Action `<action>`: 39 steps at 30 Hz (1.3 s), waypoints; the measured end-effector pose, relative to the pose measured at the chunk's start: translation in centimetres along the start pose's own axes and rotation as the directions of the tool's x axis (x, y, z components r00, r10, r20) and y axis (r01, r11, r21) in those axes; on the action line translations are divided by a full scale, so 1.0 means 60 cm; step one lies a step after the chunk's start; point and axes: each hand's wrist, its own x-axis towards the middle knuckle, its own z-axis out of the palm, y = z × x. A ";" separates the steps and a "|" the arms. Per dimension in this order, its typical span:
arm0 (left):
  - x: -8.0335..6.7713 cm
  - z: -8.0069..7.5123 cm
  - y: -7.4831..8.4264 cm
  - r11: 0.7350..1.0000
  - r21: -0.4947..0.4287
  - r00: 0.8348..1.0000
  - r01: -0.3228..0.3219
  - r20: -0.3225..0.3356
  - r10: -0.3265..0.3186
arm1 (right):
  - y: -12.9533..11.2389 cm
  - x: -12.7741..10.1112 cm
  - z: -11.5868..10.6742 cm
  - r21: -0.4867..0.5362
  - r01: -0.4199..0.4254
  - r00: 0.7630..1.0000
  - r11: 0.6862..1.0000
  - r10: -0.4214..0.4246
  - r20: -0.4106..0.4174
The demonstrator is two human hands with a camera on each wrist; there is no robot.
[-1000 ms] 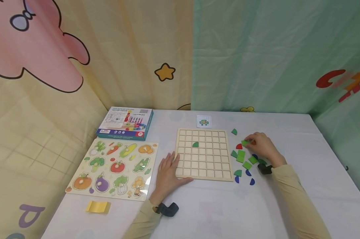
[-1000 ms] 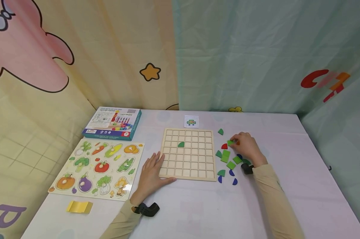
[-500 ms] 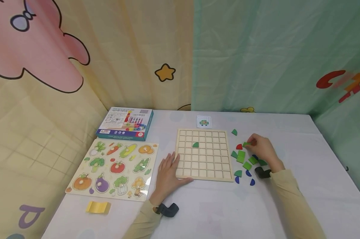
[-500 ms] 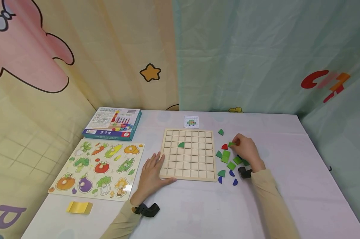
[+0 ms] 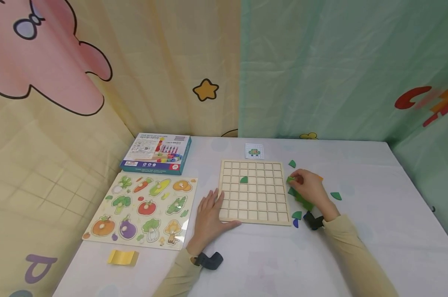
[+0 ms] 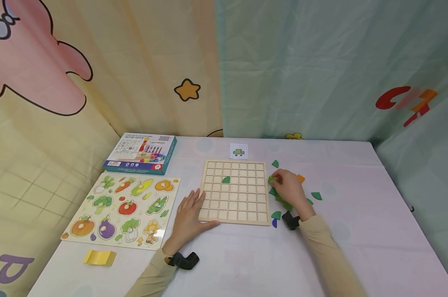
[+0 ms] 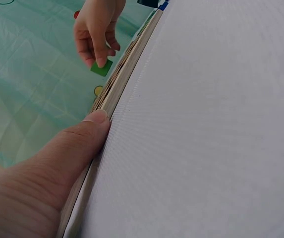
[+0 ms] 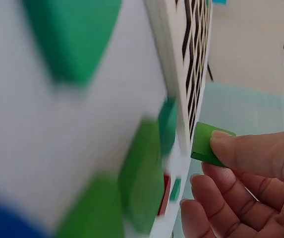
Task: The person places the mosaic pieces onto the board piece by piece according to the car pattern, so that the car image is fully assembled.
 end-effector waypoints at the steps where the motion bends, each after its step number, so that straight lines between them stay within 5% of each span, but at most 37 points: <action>1: 0.000 0.000 0.000 1.000 0.001 1.000 -0.001 -0.001 0.001 | -0.007 0.001 0.006 0.006 0.013 1.000 1.000 -0.013 0.005; 11: 0.000 0.002 -0.002 1.000 0.003 1.000 0.009 0.006 -0.009 | -0.075 0.024 0.051 0.112 0.076 0.995 0.991 -0.083 0.055; 22: 0.001 0.001 0.001 1.000 0.004 1.000 0.002 0.002 -0.002 | -0.107 0.054 0.085 0.181 0.084 0.990 0.980 -0.102 0.094; 39: 0.002 -0.002 0.002 1.000 0.020 1.000 0.010 0.013 -0.010 | -0.115 0.074 0.098 0.106 0.021 0.989 0.994 -0.036 0.147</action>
